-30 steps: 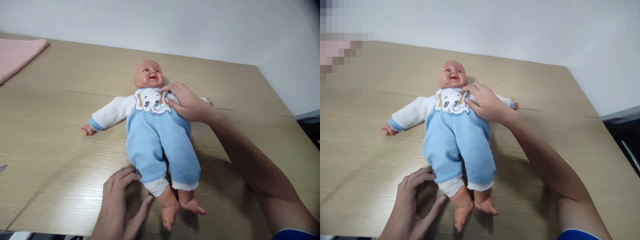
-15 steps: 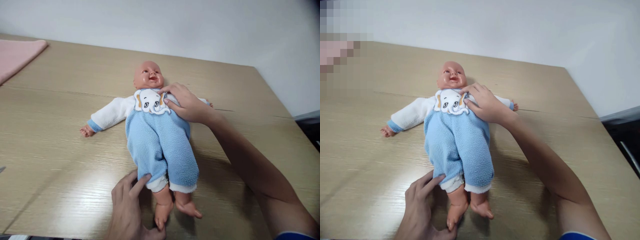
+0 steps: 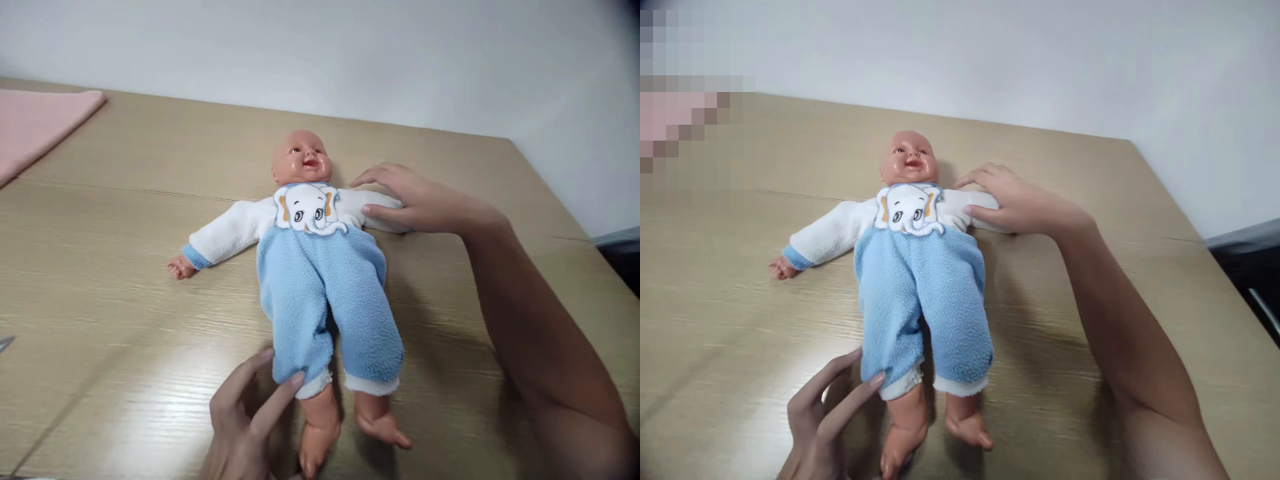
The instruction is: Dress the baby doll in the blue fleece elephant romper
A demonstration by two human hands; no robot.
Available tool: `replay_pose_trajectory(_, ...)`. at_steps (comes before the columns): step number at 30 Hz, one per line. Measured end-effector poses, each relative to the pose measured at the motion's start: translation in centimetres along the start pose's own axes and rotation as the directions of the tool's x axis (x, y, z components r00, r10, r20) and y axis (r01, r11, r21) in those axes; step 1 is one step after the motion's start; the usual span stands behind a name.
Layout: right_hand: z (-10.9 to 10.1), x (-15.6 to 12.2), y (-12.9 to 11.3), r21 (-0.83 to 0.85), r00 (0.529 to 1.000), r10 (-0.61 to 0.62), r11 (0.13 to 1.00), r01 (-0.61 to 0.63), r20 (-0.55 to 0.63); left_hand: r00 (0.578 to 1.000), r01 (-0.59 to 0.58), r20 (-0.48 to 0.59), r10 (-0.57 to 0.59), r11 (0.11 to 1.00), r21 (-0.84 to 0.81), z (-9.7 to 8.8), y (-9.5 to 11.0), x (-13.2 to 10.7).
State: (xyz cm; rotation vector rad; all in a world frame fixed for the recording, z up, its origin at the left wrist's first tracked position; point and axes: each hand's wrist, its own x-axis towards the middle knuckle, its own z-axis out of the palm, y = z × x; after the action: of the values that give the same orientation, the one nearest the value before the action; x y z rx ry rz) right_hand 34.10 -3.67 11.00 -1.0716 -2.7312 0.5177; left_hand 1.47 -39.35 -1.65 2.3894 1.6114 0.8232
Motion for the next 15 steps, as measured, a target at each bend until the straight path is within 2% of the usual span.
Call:
replay_pose_trajectory(3,-0.8,-1.1,2.9,-0.016,0.990,0.124,0.992,-0.123,0.072,0.989,-0.101,0.114,0.092,0.992,0.078,-0.5,0.2,0.7)
replay_pose_trajectory(6,-0.7,-1.6,5.1,-0.002,0.964,0.205,0.978,-0.208,0.168,0.965,-0.146,0.235,0.115,0.982,0.119,-1.6,0.5,1.9)
replay_pose_trajectory(9,-0.3,-1.6,6.1,0.019,0.945,0.253,0.965,-0.263,0.208,0.956,-0.166,0.263,0.130,0.979,0.119,-2.6,0.4,2.7)
replay_pose_trajectory(15,-0.4,-1.5,6.0,0.014,0.921,0.304,0.948,-0.317,0.243,0.962,-0.137,0.245,0.118,0.989,0.060,-3.5,-0.3,3.2)
